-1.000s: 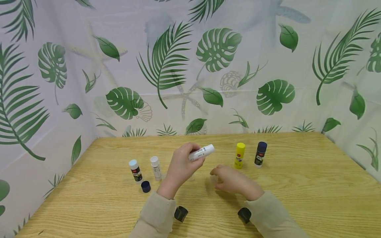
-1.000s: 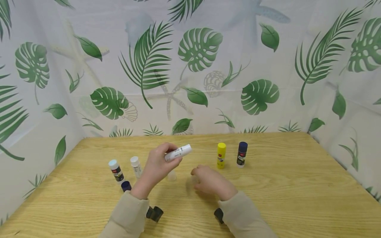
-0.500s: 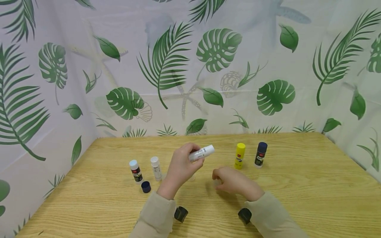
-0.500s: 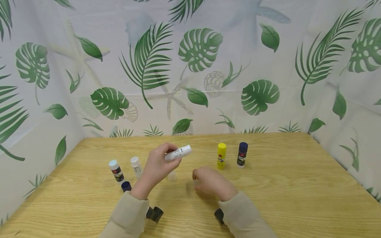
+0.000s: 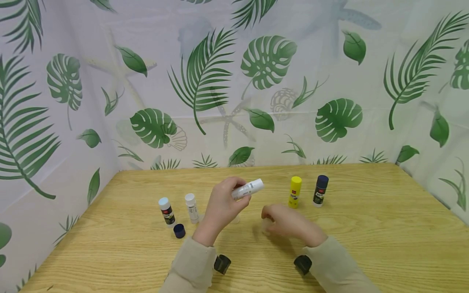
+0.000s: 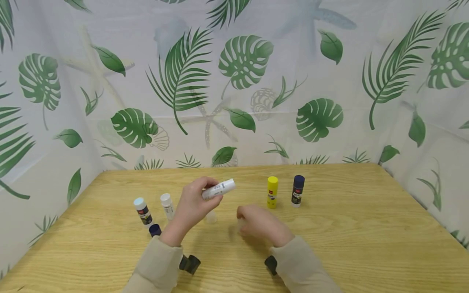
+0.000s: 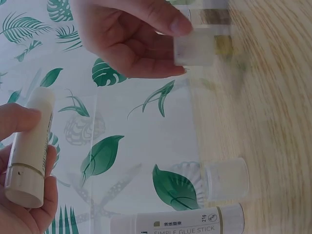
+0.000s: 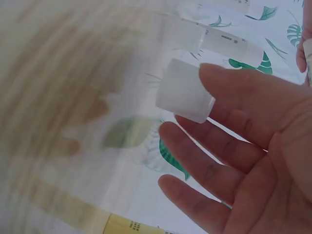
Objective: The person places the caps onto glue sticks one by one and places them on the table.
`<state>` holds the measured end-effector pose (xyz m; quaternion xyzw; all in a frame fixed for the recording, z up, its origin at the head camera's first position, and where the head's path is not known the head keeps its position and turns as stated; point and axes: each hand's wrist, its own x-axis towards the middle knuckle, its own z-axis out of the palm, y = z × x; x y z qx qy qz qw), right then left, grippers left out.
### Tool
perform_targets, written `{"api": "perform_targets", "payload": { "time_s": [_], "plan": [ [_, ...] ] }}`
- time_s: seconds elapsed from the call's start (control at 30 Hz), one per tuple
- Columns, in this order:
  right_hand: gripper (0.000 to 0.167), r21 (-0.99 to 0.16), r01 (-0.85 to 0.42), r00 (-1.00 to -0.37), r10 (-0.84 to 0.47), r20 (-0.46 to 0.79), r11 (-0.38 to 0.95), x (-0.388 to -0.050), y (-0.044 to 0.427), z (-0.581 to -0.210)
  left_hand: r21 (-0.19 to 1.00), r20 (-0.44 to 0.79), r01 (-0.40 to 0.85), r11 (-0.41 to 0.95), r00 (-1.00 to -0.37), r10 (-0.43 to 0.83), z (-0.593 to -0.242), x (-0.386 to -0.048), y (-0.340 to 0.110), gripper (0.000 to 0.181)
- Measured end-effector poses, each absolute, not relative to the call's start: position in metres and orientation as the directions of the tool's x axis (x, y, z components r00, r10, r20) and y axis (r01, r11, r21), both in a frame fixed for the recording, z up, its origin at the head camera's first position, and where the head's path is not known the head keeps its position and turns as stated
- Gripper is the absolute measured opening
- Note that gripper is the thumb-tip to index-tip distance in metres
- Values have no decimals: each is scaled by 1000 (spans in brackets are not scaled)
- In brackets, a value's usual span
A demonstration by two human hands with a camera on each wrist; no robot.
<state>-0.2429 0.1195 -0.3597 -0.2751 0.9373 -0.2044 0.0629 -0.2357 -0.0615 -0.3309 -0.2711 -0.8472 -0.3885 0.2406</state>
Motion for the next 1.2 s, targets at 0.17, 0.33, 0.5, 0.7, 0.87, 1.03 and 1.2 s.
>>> {"api": "perform_targets", "payload": {
  "time_s": [0.17,0.33,0.5,0.7,0.87,1.03,1.2],
  "plan": [
    [20,-431,-530,-826,-559,69,730,-243,125,-354,530,617,644,552,-739,271,-330,-235,-62,21],
    [21,-449,-579,-802,-575,164,681,-244,133,-347,526,620,645,554,-737,269,-330,-234,-62,20],
    [20,-483,-586,-801,-553,227,651,-244,141,-340,526,622,647,553,-735,269,-330,-234,-62,20],
    [22,-539,-554,-827,-495,267,635,-241,149,-332,526,616,641,559,-740,269,-330,-234,-63,21],
    [23,-595,-538,-837,-459,297,597,-240,153,-327,527,616,642,557,-740,270,-329,-234,-62,21],
    [25,-668,-501,-860,-405,311,551,-240,155,-325,526,618,646,554,-737,273,-330,-234,-62,20],
    [28,-748,-447,-890,-331,314,491,-240,155,-323,520,627,656,546,-728,278,-330,-234,-61,20]
  ]
}}
